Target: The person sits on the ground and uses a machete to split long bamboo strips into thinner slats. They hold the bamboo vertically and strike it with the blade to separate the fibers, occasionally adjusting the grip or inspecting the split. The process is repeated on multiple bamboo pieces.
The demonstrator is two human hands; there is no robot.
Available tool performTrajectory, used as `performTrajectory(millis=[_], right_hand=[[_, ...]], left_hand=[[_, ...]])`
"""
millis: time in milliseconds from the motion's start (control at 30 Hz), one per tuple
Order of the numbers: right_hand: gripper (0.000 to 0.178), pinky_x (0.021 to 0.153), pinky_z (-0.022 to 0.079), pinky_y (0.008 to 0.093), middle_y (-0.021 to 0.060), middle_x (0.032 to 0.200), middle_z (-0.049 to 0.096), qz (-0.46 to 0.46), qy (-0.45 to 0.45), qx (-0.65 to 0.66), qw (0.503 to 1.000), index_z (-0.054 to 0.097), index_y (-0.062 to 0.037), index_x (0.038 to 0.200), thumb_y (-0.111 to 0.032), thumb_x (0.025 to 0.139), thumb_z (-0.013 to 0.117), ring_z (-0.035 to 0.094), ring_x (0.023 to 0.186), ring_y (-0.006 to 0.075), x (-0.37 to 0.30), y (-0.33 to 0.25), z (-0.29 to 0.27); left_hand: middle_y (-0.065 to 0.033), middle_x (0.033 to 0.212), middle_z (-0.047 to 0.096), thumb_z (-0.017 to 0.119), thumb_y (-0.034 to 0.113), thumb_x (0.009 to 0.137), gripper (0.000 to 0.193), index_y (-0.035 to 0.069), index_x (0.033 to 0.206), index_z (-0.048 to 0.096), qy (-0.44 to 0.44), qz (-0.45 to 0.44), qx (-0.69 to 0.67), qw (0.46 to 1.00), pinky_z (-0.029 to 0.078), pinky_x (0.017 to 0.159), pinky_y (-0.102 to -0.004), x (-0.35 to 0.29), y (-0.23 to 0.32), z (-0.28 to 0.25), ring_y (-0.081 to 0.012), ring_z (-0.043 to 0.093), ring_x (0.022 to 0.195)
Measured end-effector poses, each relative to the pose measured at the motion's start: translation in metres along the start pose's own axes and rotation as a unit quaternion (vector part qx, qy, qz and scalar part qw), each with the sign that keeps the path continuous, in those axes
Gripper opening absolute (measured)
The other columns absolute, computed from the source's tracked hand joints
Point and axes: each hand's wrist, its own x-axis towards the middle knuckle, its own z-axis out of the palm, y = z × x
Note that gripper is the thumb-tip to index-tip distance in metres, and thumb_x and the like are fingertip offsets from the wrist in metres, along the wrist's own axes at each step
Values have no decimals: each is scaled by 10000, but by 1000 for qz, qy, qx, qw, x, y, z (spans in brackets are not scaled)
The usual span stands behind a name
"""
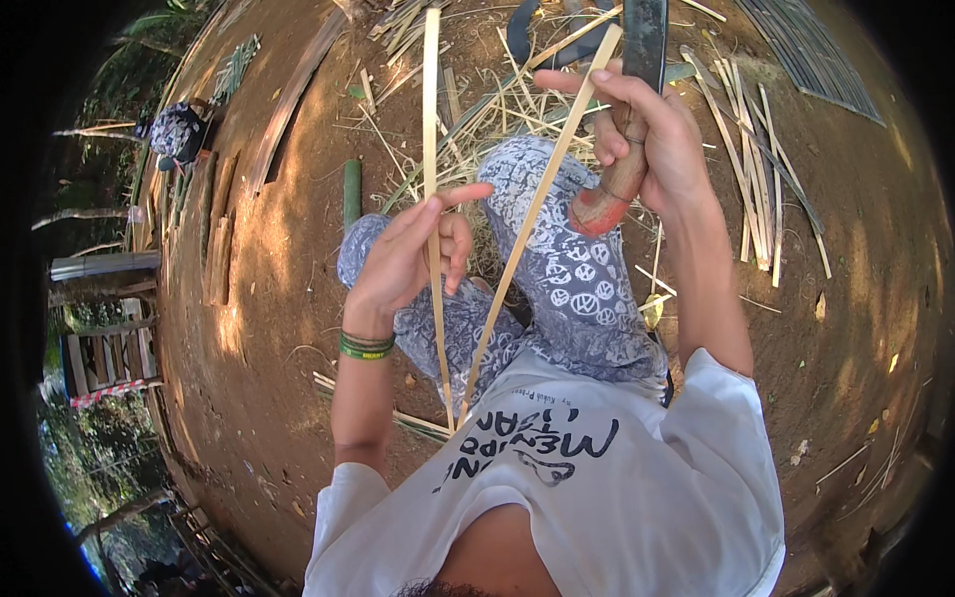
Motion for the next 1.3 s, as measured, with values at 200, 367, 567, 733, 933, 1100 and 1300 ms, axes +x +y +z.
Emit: performTrajectory(millis=[200,367,567,733,933,1100,1300], right_hand=[[218,492,431,207,212,1056,719,-31,-15,-66,997,620,-15,1053,-194,932,645,441,509,57,26,1,34],[210,524,427,202,194,1041,726,-74,24,-127,989,663,0,1034,-183,932,655,447,554,43,47,-8,36],[215,549,421,234,206,1024,720,-86,101,-50,990,618,46,1059,-104,912,667,466,607,90,82,-35,-3],[235,537,424,226,241,1055,698,-97,114,-20,989,601,86,1069,-92,923,649,465,577,75,97,-51,-30],[266,498,403,227,247,1048,670,-129,-4,88,988,572,129,1057,-118,959,575,425,507,70,87,-53,-39],[186,493,413,227,228,970,659,-177,14,104,979,551,35,1033,-135,956,562,435,510,77,79,-55,-51],[140,499,422,224,233,973,659,-177,30,117,977,521,-23,1007,-146,953,563,448,509,78,77,-55,-57]], left_hand=[[-27,626,553,325,330,1095,493,-54,1315,543,-47,-25,93,994,486,438,-239,35,43,15,-111,560,462],[-53,709,620,430,295,1071,409,-24,1266,597,-30,-5,103,994,560,534,-249,27,39,5,-141,664,596],[-71,782,694,510,202,1038,324,-37,1226,622,69,-52,121,989,586,601,-251,-54,14,-19,-139,696,663],[-78,796,696,522,218,1040,303,-13,1172,667,139,-95,128,977,523,569,-229,-110,10,-18,-118,656,665],[22,679,559,571,184,1012,248,-4,1111,699,243,-6,143,959,352,512,-209,-124,4,3,-37,439,563],[29,688,548,605,232,1003,253,8,1052,711,257,-5,115,959,362,539,-211,-126,7,7,-35,460,607],[7,698,553,586,152,999,187,-14,1005,671,234,27,22,972,330,501,-197,-123,5,5,-45,443,559]])
